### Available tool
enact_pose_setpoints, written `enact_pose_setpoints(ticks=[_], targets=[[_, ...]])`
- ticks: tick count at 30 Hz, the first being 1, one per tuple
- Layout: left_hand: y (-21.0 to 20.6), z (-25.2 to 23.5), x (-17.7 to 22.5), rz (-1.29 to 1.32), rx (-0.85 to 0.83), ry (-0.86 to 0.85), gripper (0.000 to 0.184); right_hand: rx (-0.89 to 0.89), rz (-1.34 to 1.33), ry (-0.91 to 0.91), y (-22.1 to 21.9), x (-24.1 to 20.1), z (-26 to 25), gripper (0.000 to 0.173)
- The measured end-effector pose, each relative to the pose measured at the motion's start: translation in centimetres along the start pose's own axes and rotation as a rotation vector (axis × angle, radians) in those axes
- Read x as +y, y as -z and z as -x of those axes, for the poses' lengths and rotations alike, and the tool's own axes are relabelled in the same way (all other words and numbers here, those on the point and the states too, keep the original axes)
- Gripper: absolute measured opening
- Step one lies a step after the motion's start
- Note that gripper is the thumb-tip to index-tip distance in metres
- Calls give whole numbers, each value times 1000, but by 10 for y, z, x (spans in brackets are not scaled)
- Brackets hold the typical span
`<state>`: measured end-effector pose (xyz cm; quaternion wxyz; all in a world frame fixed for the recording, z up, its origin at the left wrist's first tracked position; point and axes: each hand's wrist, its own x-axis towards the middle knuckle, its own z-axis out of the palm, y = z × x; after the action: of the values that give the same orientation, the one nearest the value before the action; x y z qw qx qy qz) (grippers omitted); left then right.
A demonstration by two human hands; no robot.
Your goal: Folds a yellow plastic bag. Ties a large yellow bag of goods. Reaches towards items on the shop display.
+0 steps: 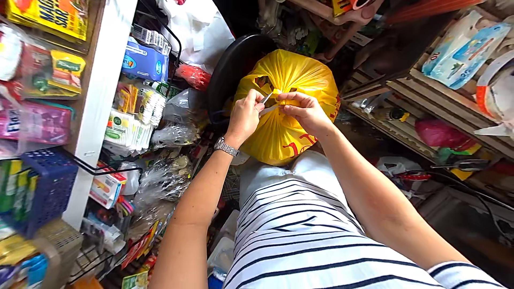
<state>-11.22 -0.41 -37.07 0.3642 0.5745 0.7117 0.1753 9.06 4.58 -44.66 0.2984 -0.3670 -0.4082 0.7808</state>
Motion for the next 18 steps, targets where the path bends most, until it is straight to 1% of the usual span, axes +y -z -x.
enact_pose_setpoints(ticks=[3,5,8,11,15,18], targets=[[4,-7,3,-194,-4,-113,15,8,27,34,2,0,1,32],[6,-13,7,-242,-5,-131,15,12,47,54,1,-1,2,32],[8,-21,12,-282,-50,-120,16,14,71,68,1,-1,2,31],[9,-27,10,-276,-98,-114,18,26,78,72,1,-2,3,30],[10,-37,7,-199,-200,-91,19,29,84,58,1,-4,3,29],[7,-42,8,-175,-225,-105,17,36,95,55,1,-5,2,30]])
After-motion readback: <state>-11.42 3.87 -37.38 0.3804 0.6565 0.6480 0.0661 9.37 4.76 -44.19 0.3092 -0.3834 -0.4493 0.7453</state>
